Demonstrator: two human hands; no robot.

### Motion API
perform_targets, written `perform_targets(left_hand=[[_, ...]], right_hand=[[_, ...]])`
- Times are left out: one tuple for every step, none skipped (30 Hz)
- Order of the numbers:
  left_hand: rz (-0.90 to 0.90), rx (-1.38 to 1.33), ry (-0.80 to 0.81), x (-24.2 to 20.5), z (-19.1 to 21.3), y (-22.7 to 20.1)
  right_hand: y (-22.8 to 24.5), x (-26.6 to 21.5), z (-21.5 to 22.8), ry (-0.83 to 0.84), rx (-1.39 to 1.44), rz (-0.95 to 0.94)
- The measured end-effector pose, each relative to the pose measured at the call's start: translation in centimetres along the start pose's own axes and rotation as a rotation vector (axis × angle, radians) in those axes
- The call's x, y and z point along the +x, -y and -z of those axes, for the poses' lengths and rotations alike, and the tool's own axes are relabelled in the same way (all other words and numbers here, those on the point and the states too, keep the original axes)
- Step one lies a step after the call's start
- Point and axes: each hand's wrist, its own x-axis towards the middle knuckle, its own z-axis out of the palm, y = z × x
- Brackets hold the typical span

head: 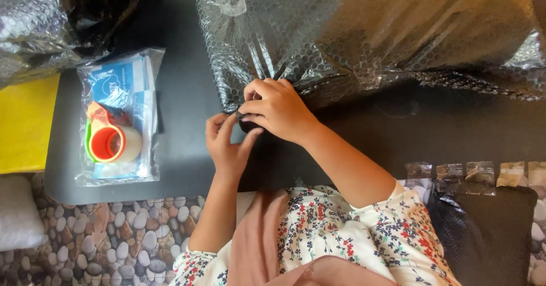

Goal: Wrapping a green bag in black bubble wrap and securing it with tape for shipping.

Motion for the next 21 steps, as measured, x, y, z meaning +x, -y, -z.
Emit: perform_targets(left_hand=[[-0.003, 0.017, -0.024, 0.0, -0.4, 0.8], [-0.006, 0.034, -0.048, 0.0, -0.9, 1.6], [-0.006, 0.033, -0.047, -0.2, -1.4, 2.2], [0.015, -0.026, -0.085, -0.4, -2.0, 2.8], [0.034, -0.086, -0.121, -0.5, -2.6, 3.3], [0.033, -0.089, -0.116, -0.4, -2.7, 2.8], [0.022, -0.139, -0.151, -0.3, -2.8, 2.3], [0.011, -0.188, -0.187, -0.1, -3.0, 1.8], [0.011, -0.191, -0.181, 0.3, -3.1, 1.6], [-0.065, -0.243, -0.198, 0.6, -3.2, 1.5], [-0.139, -0.295, -0.216, 0.9, -3.4, 1.3], [-0.137, -0.298, -0.211, 0.7, -3.3, 1.2], [-0.138, -0.285, -0.217, 0.7, -3.4, 1.2], [-0.139, -0.271, -0.224, 0.7, -3.5, 1.2], [-0.140, -0.285, -0.212, 0.7, -3.4, 1.0], [-0.138, -0.259, -0.232, 0.7, -3.5, 0.8], [-0.135, -0.243, -0.244, 0.7, -3.7, 0.6], [-0.135, -0.265, -0.226, 0.6, -3.2, 0.8], [-0.129, -0.256, -0.200, 0.5, -3.3, 0.8], [-0.123, -0.247, -0.175, 0.4, -3.4, 0.9], [-0.123, -0.283, -0.142, 0.7, -3.3, 0.3]], right_hand=[[0.0, 0.0, -0.2, 0.029, 0.012, -0.060], [0.0, 0.0, -0.4, 0.057, 0.024, -0.119], [0.2, 0.2, -0.3, 0.057, 0.023, -0.121], [0.3, 0.3, -0.2, 0.056, 0.041, -0.159], [0.5, 0.5, -0.1, 0.053, 0.057, -0.201], [0.2, 0.3, -0.6, 0.050, 0.055, -0.206], [-0.2, 0.1, -1.1, 0.010, 0.139, -0.278], [-0.5, -0.1, -1.6, -0.031, 0.224, -0.349], [-0.5, -0.2, -1.6, -0.033, 0.223, -0.354], [-0.5, -0.3, -1.6, -0.071, 0.265, -0.349], [-0.4, -0.4, -1.6, -0.108, 0.307, -0.344], [-0.1, -0.7, -0.6, -0.108, 0.305, -0.350], [0.1, -0.8, 0.5, -0.188, 0.475, -0.376], [0.3, -0.9, 1.7, -0.269, 0.645, -0.398], [0.3, -2.0, 3.4, -0.278, 0.634, -0.409], [0.3, -3.1, 5.2, -0.313, 0.625, -0.399], [0.4, -4.4, 7.1, -0.353, 0.608, -0.396], [-0.2, -6.2, 8.9, -0.364, 0.588, -0.415], [-0.8, -8.3, 11.0, -0.389, 0.491, -0.468], [-1.2, -10.5, 13.2, -0.411, 0.394, -0.520], [-2.2, -13.1, 15.2, -0.428, 0.363, -0.554]])
